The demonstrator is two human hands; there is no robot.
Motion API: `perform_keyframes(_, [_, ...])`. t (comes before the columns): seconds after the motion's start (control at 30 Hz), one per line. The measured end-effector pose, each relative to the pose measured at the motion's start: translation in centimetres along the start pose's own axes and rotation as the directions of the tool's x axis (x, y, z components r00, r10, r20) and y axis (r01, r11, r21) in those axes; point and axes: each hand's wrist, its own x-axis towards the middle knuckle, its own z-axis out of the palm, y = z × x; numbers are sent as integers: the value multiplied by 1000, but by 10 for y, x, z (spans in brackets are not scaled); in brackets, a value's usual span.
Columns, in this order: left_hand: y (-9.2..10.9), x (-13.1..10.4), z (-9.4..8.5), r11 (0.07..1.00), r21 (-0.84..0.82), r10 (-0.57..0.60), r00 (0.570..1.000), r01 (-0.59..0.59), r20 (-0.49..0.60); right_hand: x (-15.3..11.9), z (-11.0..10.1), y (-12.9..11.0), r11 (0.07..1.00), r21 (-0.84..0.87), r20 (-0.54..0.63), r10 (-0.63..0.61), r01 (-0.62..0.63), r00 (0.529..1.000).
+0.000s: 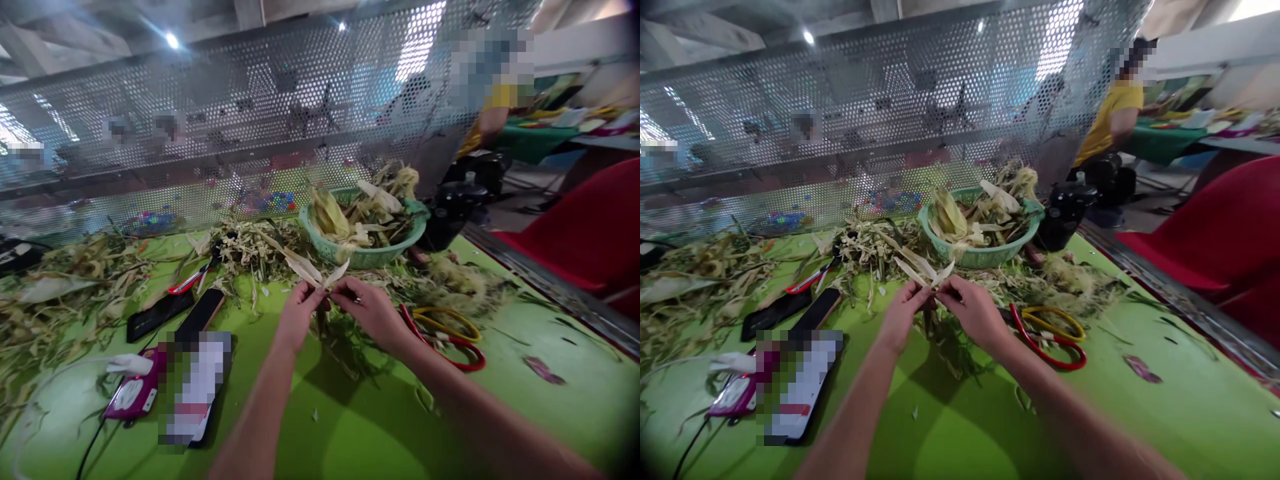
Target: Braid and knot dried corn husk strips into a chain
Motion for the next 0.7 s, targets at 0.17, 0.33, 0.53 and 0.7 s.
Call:
perform_keyframes(0.17, [-3,-3,5,979,-181,-101,994,92,-41,1,-1,5,999,47,23,17,-18,1000])
perform_keyframes(0.33, [1,-4,3,963,-239,-136,991,128,-16,2,-2,5,997,74,17,26,-27,1000])
perform_keyframes(0.53, [8,-6,4,995,12,-94,995,94,44,4,-10,7,992,122,7,41,-42,999])
perform_keyframes(0.7, [7,-7,8,994,34,-104,986,101,129,4,-11,14,972,226,-15,67,-62,998])
